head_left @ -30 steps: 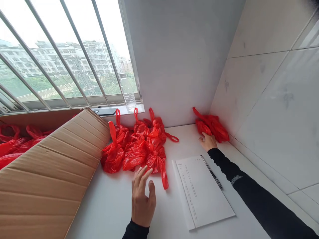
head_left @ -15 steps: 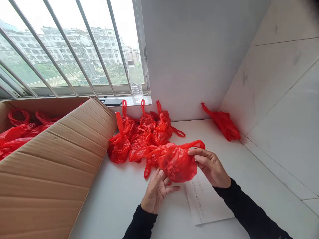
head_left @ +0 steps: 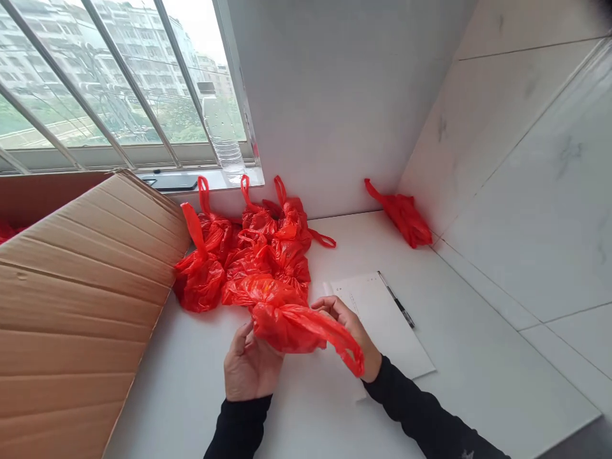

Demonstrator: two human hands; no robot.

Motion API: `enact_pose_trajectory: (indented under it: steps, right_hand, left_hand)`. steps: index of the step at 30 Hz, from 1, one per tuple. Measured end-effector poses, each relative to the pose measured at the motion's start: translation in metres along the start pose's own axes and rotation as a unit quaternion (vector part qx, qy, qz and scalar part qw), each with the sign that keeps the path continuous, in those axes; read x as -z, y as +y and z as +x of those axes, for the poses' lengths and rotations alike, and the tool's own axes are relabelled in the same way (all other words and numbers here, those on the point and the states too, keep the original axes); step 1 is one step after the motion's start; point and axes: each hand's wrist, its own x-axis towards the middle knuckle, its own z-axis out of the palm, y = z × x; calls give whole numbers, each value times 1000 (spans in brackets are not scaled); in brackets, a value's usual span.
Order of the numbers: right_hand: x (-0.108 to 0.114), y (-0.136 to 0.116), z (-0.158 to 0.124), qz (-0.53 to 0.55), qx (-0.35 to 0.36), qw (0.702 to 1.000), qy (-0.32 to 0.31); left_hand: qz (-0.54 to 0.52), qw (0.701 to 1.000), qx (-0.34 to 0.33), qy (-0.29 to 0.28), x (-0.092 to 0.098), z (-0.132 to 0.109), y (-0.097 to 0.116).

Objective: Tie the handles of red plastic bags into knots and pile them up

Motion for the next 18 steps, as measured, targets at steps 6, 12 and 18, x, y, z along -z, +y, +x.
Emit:
enact_pose_trajectory:
  steps: [6, 12, 18]
  right_hand:
    - [-14, -2, 1, -28, -30, 999, 6]
    - [0, 6, -1, -26, -39, 998, 44]
    - [4, 10, -1, -14, -54, 998, 25]
  left_hand:
    - [59, 998, 7, -2, 5, -12, -5]
    - [138, 990, 38, -6, -13, -22, -12]
    - [196, 981, 1, 0, -10, -17, -18]
